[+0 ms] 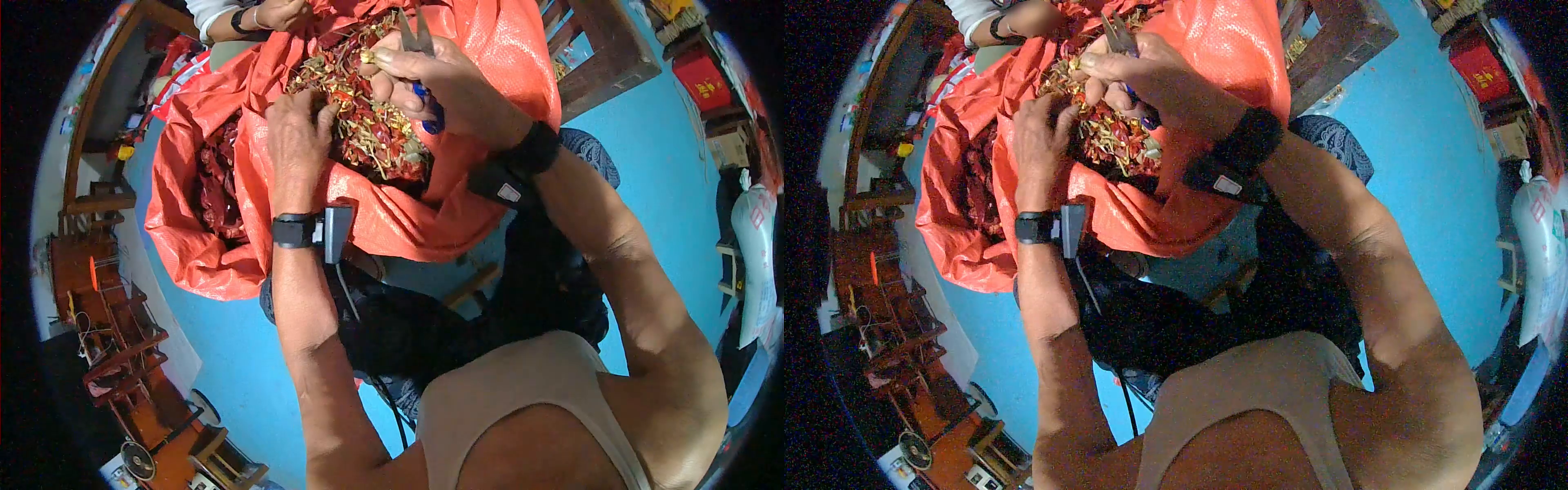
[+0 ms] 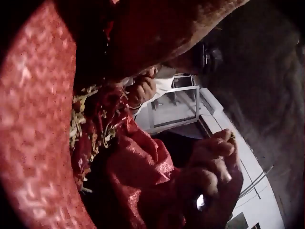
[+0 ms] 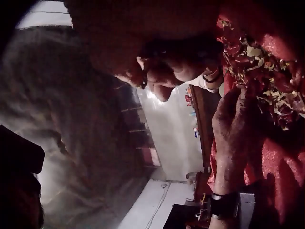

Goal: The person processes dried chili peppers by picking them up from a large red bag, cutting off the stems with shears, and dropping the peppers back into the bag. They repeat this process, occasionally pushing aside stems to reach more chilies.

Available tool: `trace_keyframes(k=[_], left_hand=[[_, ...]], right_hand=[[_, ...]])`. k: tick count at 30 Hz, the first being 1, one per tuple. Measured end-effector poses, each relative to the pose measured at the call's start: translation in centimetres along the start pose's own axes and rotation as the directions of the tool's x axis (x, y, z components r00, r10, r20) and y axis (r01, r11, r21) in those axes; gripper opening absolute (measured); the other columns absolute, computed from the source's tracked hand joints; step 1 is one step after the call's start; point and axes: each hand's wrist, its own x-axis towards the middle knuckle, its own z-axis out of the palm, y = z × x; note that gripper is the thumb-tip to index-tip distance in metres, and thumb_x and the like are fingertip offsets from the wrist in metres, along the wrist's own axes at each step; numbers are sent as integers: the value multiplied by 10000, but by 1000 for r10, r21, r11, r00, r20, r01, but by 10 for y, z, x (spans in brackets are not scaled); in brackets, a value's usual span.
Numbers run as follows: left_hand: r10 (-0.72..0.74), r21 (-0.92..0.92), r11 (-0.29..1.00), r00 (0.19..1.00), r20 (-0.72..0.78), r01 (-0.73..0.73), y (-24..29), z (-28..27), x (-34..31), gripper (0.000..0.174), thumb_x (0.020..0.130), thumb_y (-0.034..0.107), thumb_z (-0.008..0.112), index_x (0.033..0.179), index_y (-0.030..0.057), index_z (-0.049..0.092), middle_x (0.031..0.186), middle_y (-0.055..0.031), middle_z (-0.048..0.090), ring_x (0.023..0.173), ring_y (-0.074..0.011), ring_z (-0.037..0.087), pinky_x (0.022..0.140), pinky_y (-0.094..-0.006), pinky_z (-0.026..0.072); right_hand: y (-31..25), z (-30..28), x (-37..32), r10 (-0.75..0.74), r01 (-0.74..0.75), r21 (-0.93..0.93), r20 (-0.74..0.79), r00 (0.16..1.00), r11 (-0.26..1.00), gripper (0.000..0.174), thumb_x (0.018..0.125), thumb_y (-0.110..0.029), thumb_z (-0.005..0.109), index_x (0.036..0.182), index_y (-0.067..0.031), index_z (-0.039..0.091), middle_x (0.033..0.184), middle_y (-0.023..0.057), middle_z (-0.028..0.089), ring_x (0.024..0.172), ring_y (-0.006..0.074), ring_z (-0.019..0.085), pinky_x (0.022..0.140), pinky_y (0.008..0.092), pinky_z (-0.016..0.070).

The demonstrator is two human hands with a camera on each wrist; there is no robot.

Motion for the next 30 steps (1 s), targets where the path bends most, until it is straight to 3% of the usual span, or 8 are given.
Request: trace_keyframes(k=[2, 5, 8, 9, 13, 16, 24, 30], left_hand=[[-35, 24, 999, 999, 3, 35, 5, 1, 2, 151, 753, 165, 630, 800, 27, 588, 771, -158, 564, 761, -320, 539, 703, -389, 428], [-197, -449, 868, 977, 87, 215, -5, 3, 4, 69, 768, 85, 597, 773, 22, 571, 759, -121, 604, 699, -252, 586, 637, -318, 447], [-466, -730, 538, 870, 160, 422, -7, -11, 5, 55, 824, 56, 559, 786, 18, 570, 748, -48, 603, 698, -120, 563, 622, -243, 450], [-550, -858, 254, 797, 251, 445, 0, -15, 3, 43, 825, 69, 574, 819, 27, 566, 751, -49, 591, 655, -107, 535, 583, -216, 436], [-547, -922, -111, 752, 368, 371, -13, -10, -4, 48, 821, 69, 582, 844, 35, 559, 753, -49, 590, 590, -95, 484, 515, -198, 392], [-519, -917, -133, 762, 387, 375, -1, -10, -6, 59, 818, 73, 587, 851, 34, 557, 751, -48, 589, 600, -94, 489, 515, -196, 391], [-515, -903, 164, 815, 266, 398, 25, -21, -10, 90, 813, 109, 612, 836, 36, 564, 737, -5, 596, 625, -49, 516, 524, -168, 392], [-408, -817, 511, 912, 41, 266, 44, -29, -15, 72, 818, 80, 606, 800, 28, 560, 660, 53, 501, 614, -16, 454, 520, -159, 366]], right_hand=[[-13, 8, -3, -35, 35, 65, -6, 999, 997, 300, 829, -321, 533, 832, -21, 552, 629, 17, 510, 443, 44, 401, 376, 179, 295], [-14, 6, -5, -28, 29, 201, -8, 1000, 979, 269, 840, -274, 517, 887, -10, 542, 688, 40, 528, 460, 34, 397, 390, 166, 298], [-12, 2, -6, 26, -34, 213, 41, 999, 976, 240, 852, -224, 493, 951, -9, 532, 756, 48, 539, 486, 25, 395, 416, 157, 311], [-14, 2, -6, 66, -74, 201, 49, 997, 977, 218, 846, -217, 515, 927, -15, 537, 735, 33, 530, 488, 27, 394, 418, 163, 313], [-3, 6, -4, 98, -93, -110, 42, 994, 990, 165, 821, -197, 595, 825, -39, 546, 652, -20, 482, 516, 25, 406, 439, 189, 334], [16, 20, -4, -180, 198, -317, 87, 980, 928, 164, 797, -173, 638, 780, -42, 541, 609, -43, 452, 548, 27, 425, 459, 206, 348], [16, 36, -7, -307, 199, -651, -54, 950, 732, 289, 726, -151, 697, 696, -17, 444, 552, 21, 400, 519, 70, 365, 452, 273, 337], [23, 31, -5, -438, 277, -845, 57, 897, 458, 265, 730, -165, 672, 724, -4, 461, 590, 151, 471, 520, 306, 487, 474, 363, 388]])
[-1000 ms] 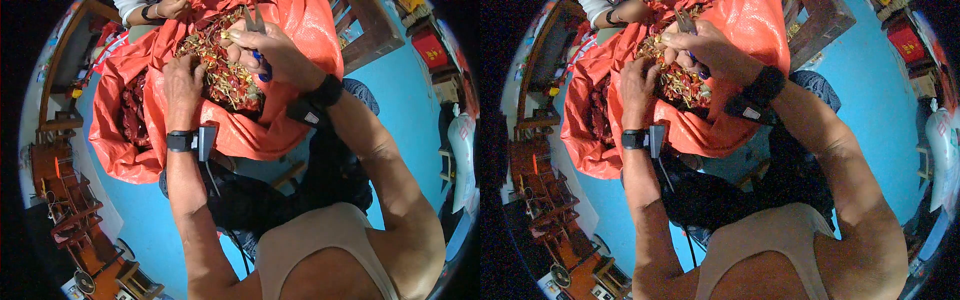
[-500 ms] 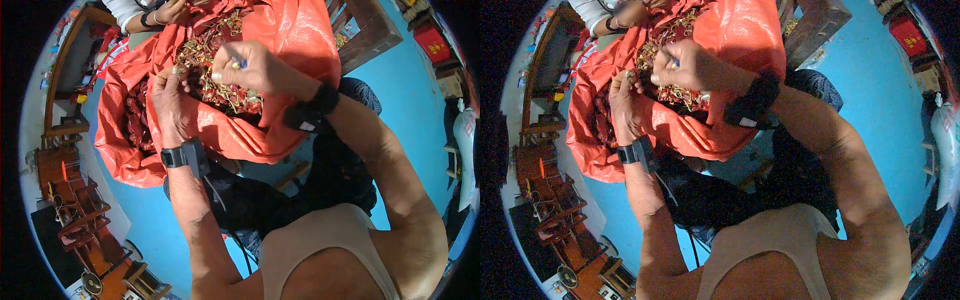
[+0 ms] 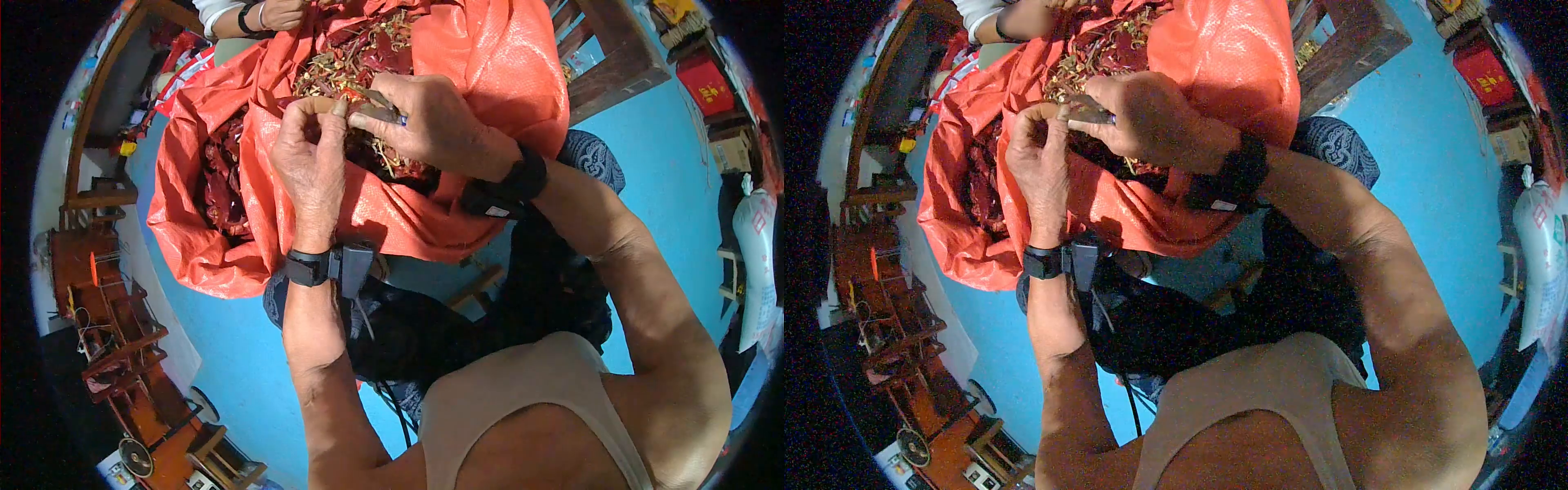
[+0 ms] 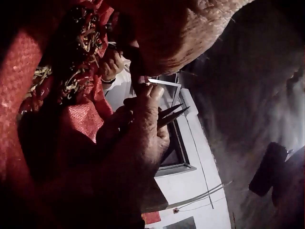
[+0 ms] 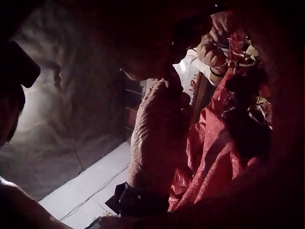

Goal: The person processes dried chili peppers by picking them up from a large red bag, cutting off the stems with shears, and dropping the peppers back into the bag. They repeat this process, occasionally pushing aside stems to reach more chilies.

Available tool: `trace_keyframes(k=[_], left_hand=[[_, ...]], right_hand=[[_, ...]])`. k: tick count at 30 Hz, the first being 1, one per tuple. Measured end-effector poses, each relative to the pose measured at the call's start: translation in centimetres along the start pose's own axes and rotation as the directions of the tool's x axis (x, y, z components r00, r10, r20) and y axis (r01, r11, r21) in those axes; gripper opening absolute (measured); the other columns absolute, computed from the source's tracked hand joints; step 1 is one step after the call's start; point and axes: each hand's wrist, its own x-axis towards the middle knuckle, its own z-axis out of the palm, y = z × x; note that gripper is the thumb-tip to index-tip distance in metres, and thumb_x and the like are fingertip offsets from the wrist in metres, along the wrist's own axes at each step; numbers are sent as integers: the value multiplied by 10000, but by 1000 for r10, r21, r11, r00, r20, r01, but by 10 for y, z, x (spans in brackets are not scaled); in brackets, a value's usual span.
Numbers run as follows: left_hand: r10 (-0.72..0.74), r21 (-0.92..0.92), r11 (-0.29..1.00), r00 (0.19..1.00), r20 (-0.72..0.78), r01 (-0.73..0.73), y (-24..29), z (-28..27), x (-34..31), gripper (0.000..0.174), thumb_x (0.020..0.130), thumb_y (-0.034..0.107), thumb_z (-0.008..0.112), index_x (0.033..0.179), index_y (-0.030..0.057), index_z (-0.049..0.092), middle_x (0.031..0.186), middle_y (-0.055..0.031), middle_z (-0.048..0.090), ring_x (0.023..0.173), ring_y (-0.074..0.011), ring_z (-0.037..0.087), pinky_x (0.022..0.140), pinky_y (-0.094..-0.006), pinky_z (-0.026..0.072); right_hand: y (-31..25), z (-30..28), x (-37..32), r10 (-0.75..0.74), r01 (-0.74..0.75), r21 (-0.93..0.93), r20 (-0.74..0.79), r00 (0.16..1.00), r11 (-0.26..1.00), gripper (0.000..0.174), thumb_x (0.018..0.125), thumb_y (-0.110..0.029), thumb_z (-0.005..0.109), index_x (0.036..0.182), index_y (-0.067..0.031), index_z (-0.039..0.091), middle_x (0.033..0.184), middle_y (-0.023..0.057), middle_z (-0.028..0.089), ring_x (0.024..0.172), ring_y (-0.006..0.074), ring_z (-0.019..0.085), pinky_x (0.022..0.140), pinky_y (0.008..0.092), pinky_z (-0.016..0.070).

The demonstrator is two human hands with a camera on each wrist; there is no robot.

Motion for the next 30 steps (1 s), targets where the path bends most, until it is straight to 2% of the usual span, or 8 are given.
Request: trace_keyframes(k=[6, 8, 19, 20, 21, 22, 25, 30], left_hand=[[120, 128, 978, 947, 297, -164, 1, -8, -2, 223, 903, 176, 440, 969, 4, 566, 734, -50, 547, 690, -126, 508, 658, -246, 422], [-221, 74, 974, 827, 517, 214, 8, -13, -6, 245, 903, 197, 438, 989, 4, 562, 746, -62, 566, 698, -144, 519, 673, -262, 430], [-109, 162, 987, 773, 624, 9, 9, -27, -10, 214, 870, 190, 511, 967, 9, 570, 757, -59, 561, 697, -146, 523, 656, -273, 428], [-142, 157, 986, 775, 616, 55, 12, -29, -9, 209, 869, 191, 515, 953, 7, 570, 748, -56, 553, 686, -141, 517, 644, -267, 425], [-176, 154, 983, 774, 608, 102, 15, -31, -8, 206, 868, 192, 519, 939, 5, 569, 739, -53, 546, 675, -136, 510, 631, -261, 421], [-177, 156, 982, 773, 609, 103, 15, -31, -9, 206, 868, 192, 519, 939, 5, 569, 739, -53, 546, 675, -136, 510, 631, -261, 421], [-32, 106, 994, 857, 514, -27, 15, -26, -10, 206, 865, 197, 527, 911, 0, 563, 724, -49, 535, 658, -122, 495, 612, -250, 413], [92, 84, 987, 914, 394, -136, 16, -18, -9, 199, 862, 187, 539, 881, -11, 554, 723, -52, 535, 662, -118, 497, 606, -252, 413]], right_hand=[[7, -6, 1, -129, 133, -94, 49, 991, 987, 164, 738, -136, 605, 741, -25, 484, 642, 147, 498, 615, 356, 525, 505, 404, 411], [5, -7, -1, -159, 164, -83, 60, 985, 983, 145, 738, -135, 591, 738, -33, 488, 646, 139, 497, 613, 349, 527, 506, 406, 413], [8, -11, 4, -368, 365, 57, 229, 901, 929, 230, 787, -223, 579, 676, -47, 483, 523, 84, 457, 512, 270, 505, 471, 365, 393], [6, -11, 4, -368, 365, 57, 229, 901, 929, 230, 787, -223, 579, 676, -47, 483, 523, 84, 457, 512, 270, 505, 471, 365, 393], [3, -11, 3, -127, 15, 340, 311, 942, 940, 265, 818, -249, 553, 657, -55, 471, 499, 48, 425, 464, 213, 459, 443, 327, 363], [-2, -12, 2, 82, -347, 543, 451, 888, 765, 307, 850, -274, 526, 637, -62, 460, 475, 12, 392, 416, 156, 412, 414, 289, 333], [-20, -16, -2, 258, -652, 671, 601, 757, 352, 338, 877, -324, 431, 614, -112, 447, 478, -55, 325, 418, 58, 323, 392, 222, 237], [-17, -6, -6, 152, -640, 759, 652, 743, -122, 325, 908, -251, 420, 617, -114, 378, 453, -38, 316, 377, 59, 284, 384, 208, 249]])
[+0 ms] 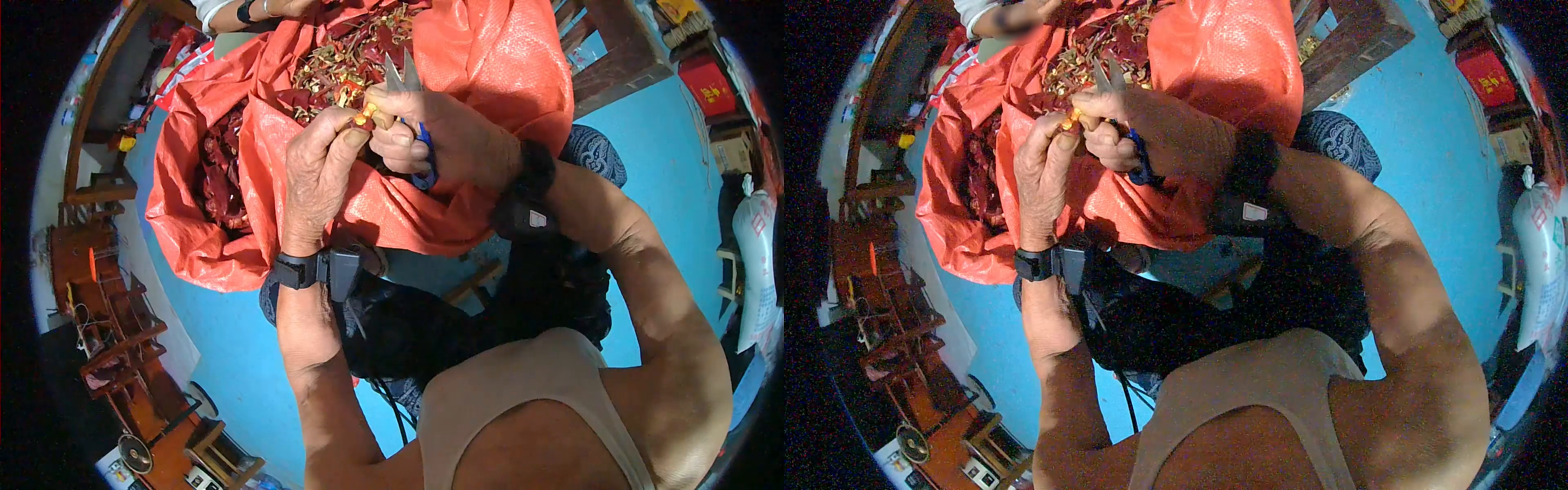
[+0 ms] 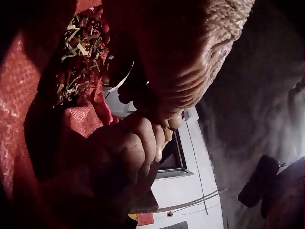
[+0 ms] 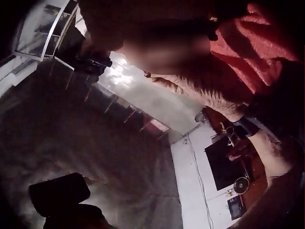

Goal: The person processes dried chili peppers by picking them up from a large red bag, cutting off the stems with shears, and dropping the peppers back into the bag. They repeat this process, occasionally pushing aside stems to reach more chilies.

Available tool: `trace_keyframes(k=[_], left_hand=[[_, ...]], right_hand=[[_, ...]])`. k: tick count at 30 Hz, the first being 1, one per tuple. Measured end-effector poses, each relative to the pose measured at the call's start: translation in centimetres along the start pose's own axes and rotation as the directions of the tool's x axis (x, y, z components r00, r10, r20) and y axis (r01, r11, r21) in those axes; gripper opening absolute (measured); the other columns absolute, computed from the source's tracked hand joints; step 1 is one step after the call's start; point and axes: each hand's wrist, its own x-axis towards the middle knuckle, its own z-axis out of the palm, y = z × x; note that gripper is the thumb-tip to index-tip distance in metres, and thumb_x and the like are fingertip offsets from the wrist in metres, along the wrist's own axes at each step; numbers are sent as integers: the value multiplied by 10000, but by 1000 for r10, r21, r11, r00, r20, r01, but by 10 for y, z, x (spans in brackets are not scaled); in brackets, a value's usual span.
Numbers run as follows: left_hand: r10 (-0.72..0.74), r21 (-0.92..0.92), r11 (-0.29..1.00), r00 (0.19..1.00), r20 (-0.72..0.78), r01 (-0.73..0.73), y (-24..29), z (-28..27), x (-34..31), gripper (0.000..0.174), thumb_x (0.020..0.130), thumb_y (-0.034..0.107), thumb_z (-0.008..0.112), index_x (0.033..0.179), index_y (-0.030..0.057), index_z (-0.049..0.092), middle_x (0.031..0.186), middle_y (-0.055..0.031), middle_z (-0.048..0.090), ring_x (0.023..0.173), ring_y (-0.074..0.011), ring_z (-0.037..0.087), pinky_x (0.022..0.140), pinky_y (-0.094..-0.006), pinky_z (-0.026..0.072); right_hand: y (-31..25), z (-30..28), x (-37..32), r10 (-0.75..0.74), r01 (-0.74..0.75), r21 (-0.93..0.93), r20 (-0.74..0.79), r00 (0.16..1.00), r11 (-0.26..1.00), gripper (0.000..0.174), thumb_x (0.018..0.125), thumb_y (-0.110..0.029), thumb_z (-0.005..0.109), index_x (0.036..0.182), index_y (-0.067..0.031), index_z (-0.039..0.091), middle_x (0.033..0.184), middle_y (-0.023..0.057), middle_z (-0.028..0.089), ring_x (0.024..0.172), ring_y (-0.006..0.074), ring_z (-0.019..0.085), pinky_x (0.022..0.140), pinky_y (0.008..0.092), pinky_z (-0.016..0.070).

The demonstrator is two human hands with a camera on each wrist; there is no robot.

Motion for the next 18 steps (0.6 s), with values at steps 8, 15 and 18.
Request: trace_keyframes(k=[8, 15, 18], left_hand=[[43, 636, 769, 998, 37, -56, -17, -25, 4, 152, 815, 176, 568, 870, 34, 569, 784, -134, 576, 699, -306, 572, 609, -334, 452], [142, 833, 424, 882, -450, 357, -53, -93, -8, 249, 793, 231, 596, 954, 41, 595, 810, -139, 620, 758, -307, 590, 667, -388, 457], [310, 906, 377, 896, -319, 192, -61, -77, 1, 359, 796, 279, 595, 1059, 37, 566, 965, -150, 605, 897, -313, 559, 792, -379, 432]], right_hand=[[-19, 2, -10, -156, 135, 240, 72, 985, 961, 266, 913, -244, 404, 687, -103, 393, 526, -24, 374, 403, 51, 293, 382, 195, 236], [-66, -3, -17, -340, 341, 120, -29, 940, 933, 205, 927, -205, 395, 771, -93, 466, 570, -21, 408, 474, 76, 396, 396, 206, 315], [-55, -9, -10, -314, 311, 85, 22, 949, 947, 185, 907, -218, 382, 843, -65, 463, 661, -7, 436, 470, 43, 336, 371, 177, 258]])
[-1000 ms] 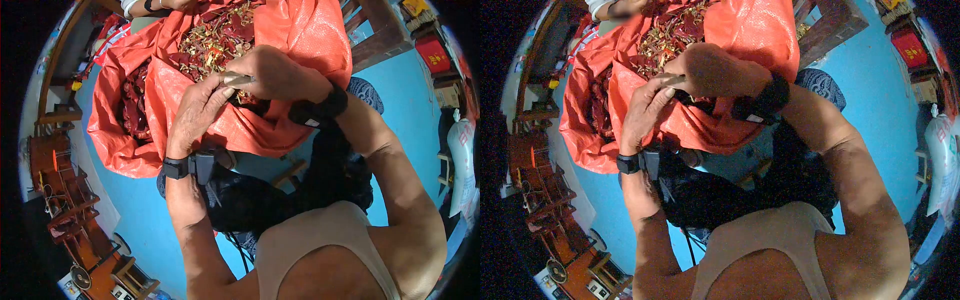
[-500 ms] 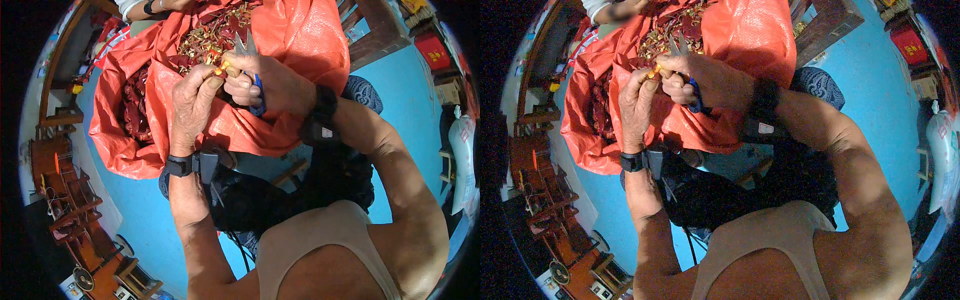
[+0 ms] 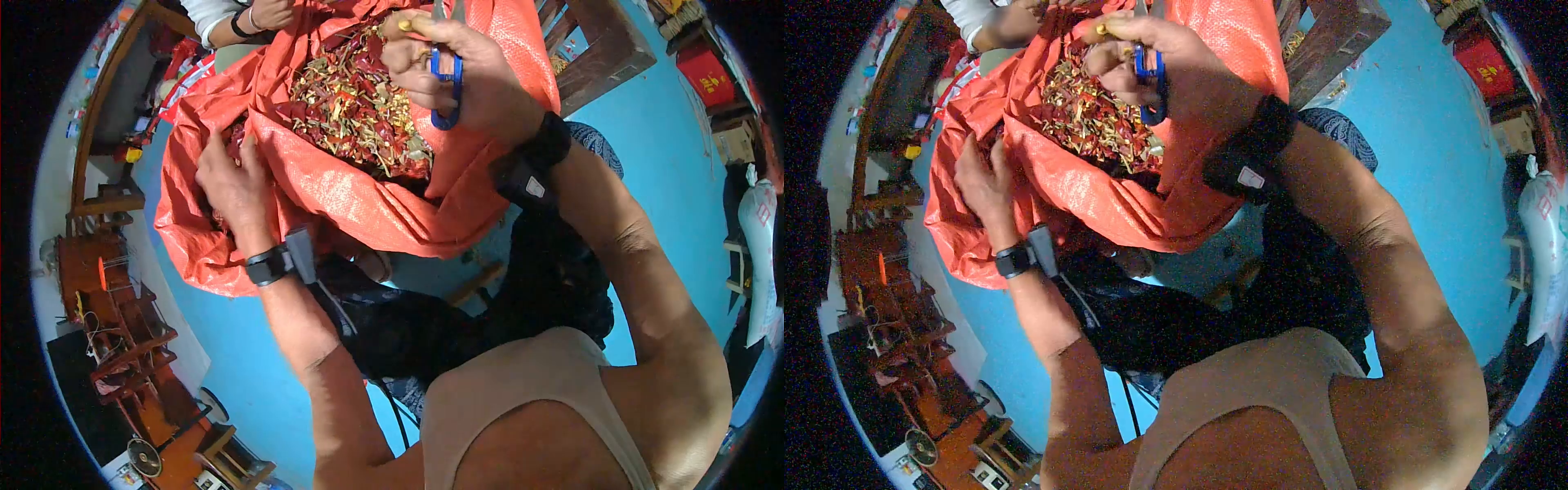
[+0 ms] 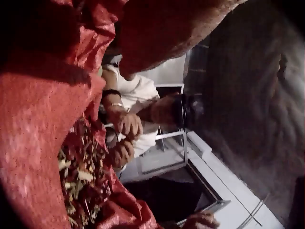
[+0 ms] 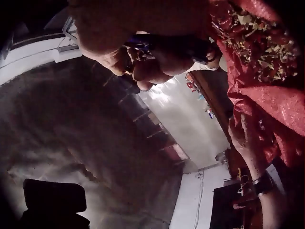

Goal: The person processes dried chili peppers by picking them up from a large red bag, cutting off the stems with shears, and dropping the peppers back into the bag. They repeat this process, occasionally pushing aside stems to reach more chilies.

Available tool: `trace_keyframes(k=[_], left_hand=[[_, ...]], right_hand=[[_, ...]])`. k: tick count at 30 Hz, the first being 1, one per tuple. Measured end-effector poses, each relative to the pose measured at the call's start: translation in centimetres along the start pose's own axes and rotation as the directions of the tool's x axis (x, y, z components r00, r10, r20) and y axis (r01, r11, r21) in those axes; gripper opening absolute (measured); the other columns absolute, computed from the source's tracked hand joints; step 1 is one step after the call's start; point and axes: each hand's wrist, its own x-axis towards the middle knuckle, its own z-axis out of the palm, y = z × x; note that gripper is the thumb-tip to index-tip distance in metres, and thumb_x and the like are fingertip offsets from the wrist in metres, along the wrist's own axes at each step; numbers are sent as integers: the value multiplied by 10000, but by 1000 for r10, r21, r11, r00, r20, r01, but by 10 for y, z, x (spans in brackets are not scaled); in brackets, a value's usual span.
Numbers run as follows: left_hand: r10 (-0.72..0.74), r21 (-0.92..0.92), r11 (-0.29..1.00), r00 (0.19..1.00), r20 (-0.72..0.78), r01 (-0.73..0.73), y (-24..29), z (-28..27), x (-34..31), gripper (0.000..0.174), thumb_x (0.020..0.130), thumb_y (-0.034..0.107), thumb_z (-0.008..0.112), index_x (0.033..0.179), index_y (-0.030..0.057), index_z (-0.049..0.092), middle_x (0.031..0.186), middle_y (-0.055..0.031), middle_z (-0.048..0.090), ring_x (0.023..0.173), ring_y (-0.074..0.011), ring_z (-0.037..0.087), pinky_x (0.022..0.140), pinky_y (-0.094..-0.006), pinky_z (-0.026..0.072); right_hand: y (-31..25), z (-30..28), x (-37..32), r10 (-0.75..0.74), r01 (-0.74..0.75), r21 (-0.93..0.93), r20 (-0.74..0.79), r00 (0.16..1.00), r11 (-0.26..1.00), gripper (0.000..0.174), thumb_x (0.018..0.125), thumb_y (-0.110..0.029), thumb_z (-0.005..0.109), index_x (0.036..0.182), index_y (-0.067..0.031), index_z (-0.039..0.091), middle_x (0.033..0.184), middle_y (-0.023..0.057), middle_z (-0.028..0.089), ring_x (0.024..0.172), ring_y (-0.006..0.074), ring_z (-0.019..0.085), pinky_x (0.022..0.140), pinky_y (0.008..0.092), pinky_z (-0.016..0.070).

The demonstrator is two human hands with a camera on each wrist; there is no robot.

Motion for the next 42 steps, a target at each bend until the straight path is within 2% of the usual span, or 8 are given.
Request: trace_keyframes(k=[2, 4, 6, 10, 14, 22, 38, 42], left_hand=[[32, -327, 944, 967, 254, 55, 33, 6, 8, 332, 788, 233, 608, 1057, 44, 566, 981, -153, 591, 911, -322, 544, 794, -374, 426], [182, -508, 860, 963, 197, -59, 68, 16, 7, 237, 741, 159, 639, 945, 52, 585, 905, -151, 568, 869, -313, 517, 751, -376, 414], [271, -400, 904, 927, 258, -152, 87, 17, 7, 198, 723, 149, 648, 877, 45, 578, 838, -131, 557, 814, -304, 511, 719, -389, 415], [273, -350, 924, 904, 328, -152, 88, 27, 5, 180, 707, 145, 660, 814, 40, 560, 804, -119, 538, 793, -301, 505, 697, -394, 415], [59, -538, 819, 903, 425, 200, 76, 22, 8, 100, 746, 117, 623, 772, 40, 564, 776, -127, 573, 769, -288, 547, 698, -362, 424], [9, -481, 814, 820, 572, 327, 67, 17, 1, 247, 792, 117, 606, 1019, 35, 560, 889, -104, 631, 796, -194, 604, 715, -296, 467], [203, -427, 904, 885, 418, -6, 63, 27, -10, 374, 677, 100, 691, 1027, 77, 560, 889, -101, 597, 811, -268, 563, 738, -356, 449], [85, -465, 861, 843, 531, 206, 63, 31, -10, 284, 708, 52, 676, 971, 57, 569, 809, -65, 598, 745, -202, 567, 698, -298, 458]], right_hand=[[-1, 10, 1, 8, -23, -74, -196, 981, 997, 198, 901, -221, 385, 771, -86, 452, 623, -7, 414, 494, 40, 367, 382, 183, 276], [-1, 2, -1, -2, -14, -102, -152, 988, 995, 203, 920, -207, 361, 863, -49, 474, 703, -4, 449, 554, 52, 422, 389, 161, 305], [4, -16, 4, 27, -26, -42, 35, 999, 999, 209, 921, -219, 376, 854, -48, 477, 697, -7, 448, 540, 44, 410, 395, 153, 300], [2, -17, 0, 12, -41, -198, -145, 989, 979, 228, 920, -236, 405, 824, -44, 482, 633, -28, 409, 514, 27, 375, 399, 157, 287], [-3, -15, -4, 9, -71, -310, -197, 980, 948, 239, 913, -244, 423, 836, -31, 501, 632, -37, 407, 497, 21, 349, 408, 155, 273], [10, -13, -3, -5, -170, -699, -241, 971, 695, 250, 868, -274, 500, 780, -45, 549, 608, -40, 445, 473, 21, 344, 418, 171, 268], [16, -9, -2, 68, -195, -767, -194, 979, 611, 240, 862, -280, 528, 777, -58, 560, 598, -46, 441, 504, 17, 351, 450, 170, 288], [23, -20, 0, 36, -143, -751, -156, 987, 644, 224, 863, -257, 536, 774, -53, 554, 600, -34, 447, 510, 22, 369, 448, 179, 301]])
